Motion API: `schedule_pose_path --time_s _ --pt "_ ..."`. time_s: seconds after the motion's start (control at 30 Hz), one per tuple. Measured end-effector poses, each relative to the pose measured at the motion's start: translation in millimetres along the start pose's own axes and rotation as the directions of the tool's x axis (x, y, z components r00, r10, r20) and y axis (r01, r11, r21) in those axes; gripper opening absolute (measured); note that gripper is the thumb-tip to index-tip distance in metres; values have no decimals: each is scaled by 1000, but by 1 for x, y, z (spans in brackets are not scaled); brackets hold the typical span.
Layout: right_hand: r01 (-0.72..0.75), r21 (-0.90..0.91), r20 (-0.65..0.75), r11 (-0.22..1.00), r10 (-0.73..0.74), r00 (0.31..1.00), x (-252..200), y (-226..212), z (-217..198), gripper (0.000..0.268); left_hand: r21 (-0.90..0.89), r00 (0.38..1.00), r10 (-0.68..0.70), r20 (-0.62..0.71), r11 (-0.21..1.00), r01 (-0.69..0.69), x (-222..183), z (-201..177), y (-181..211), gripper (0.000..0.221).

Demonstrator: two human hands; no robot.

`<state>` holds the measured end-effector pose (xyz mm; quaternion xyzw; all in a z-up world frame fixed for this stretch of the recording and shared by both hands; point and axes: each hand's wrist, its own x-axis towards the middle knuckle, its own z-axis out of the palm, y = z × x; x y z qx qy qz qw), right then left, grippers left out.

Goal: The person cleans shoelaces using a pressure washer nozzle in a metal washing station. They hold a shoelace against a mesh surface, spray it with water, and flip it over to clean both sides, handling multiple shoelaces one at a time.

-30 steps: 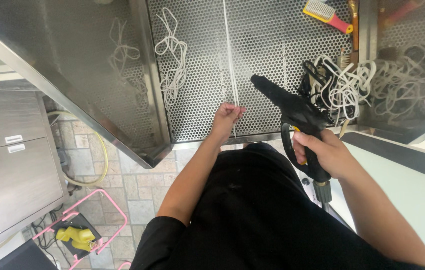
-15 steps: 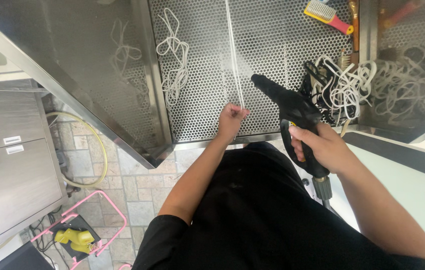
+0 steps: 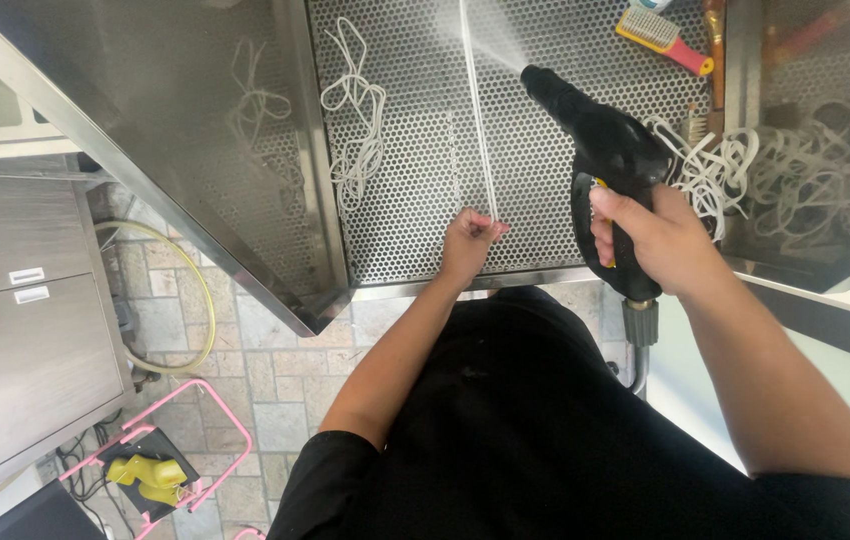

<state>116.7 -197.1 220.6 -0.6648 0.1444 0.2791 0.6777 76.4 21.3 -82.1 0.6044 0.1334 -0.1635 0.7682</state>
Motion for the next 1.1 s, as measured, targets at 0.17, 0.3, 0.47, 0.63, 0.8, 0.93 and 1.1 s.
schedule_pose_path --time_s 0.17,0.3,0.47,0.63,0.8,0.93,1.1 --pt "-136 -39 42 990 137 990 -2 1 6 26 -10 1000 3 14 1000 -3 -1 -1 2 13" --pt "-78 -33 27 996 79 997 4 -5 10 24 8 1000 -5 14 1000 5 -3 -2 2 13" --pt "102 -2 -48 995 -102 994 21 -25 9 25 -22 1000 20 21 1000 -20 -2 1 2 12" --pt "134 -6 -49 991 -134 990 32 -40 7 28 -10 1000 11 15 1000 -11 -4 1 2 13" --pt "177 44 -67 983 -174 982 36 -47 4 30 -2 1000 -1 7 1000 1 -6 -1 9 14" --pt "235 44 -45 971 -233 971 42 -43 -4 29 -33 1000 -1 22 999 2 -9 0 19 12" --pt "84 32 -58 996 -82 995 78 -20 -14 36 -24 978 -210 -10 978 210 -7 -28 46 6"
